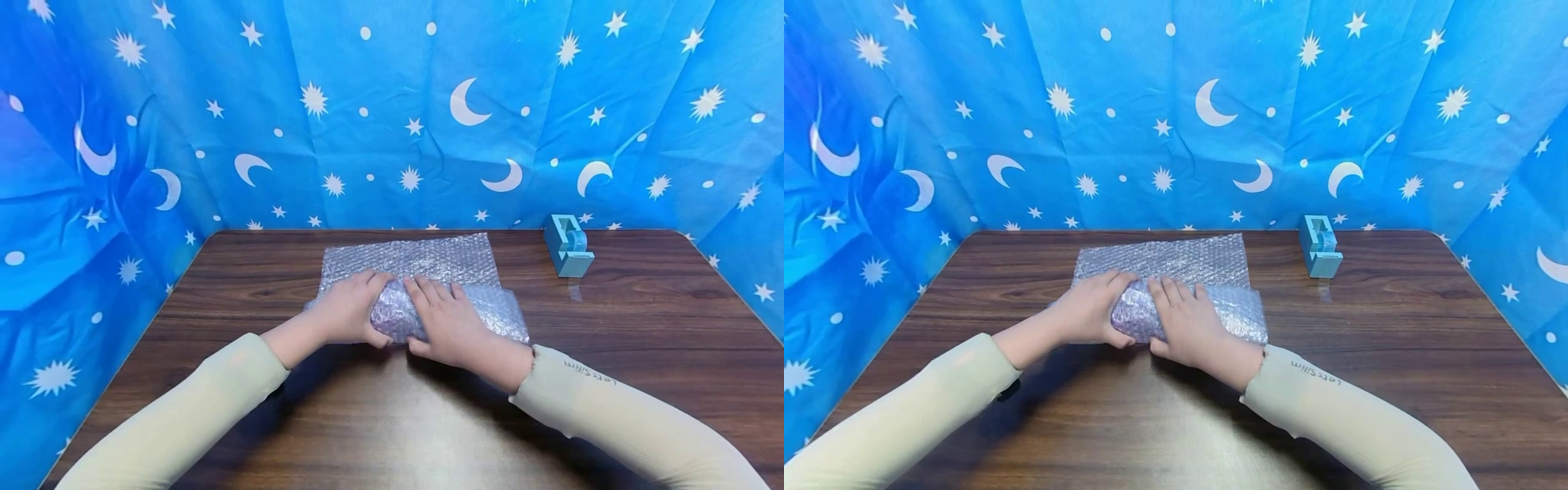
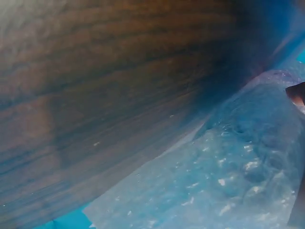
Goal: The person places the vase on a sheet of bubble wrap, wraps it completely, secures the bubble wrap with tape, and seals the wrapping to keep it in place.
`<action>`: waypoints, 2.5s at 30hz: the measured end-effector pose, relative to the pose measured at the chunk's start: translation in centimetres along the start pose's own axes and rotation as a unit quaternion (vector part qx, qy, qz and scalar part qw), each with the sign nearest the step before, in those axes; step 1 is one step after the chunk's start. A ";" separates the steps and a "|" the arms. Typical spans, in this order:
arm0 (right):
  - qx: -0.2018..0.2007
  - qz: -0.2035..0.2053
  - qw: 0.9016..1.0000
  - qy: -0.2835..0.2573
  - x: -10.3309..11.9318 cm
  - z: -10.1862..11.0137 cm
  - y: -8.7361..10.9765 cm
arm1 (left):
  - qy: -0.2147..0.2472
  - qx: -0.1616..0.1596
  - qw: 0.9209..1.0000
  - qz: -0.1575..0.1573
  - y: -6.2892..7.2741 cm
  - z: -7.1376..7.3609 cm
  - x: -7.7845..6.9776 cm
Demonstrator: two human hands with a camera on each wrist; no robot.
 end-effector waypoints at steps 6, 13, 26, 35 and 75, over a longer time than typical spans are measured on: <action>0.056 -0.019 0.998 0.000 -0.4 0.1 -0.2 | 0.045 0.054 0.997 0.025 -0.7 -1.1 1.1; 0.037 -0.004 0.998 0.057 0.5 0.3 -0.2 | 0.076 0.089 0.993 0.034 -1.2 -1.5 1.8; -0.068 0.023 0.996 0.047 0.7 0.8 -1.2 | 0.133 0.115 0.984 0.030 -2.2 -1.6 2.4; -0.075 0.027 0.996 0.030 0.4 0.5 -2.9 | 0.164 0.143 0.974 0.059 -2.3 -1.7 3.7; 0.088 -0.022 0.996 -0.007 -1.2 -1.0 -6.0 | 0.225 0.199 0.948 0.107 -2.9 -2.1 5.7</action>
Point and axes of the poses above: each hand's wrist, its own y-axis away from the middle knuckle, its own z-axis out of the back of the hand, x = y × z, the point moved 10 cm from there along -y, towards the middle knuckle, and after that the axes turned 12 degrees about -z, right-handed, at the moved point
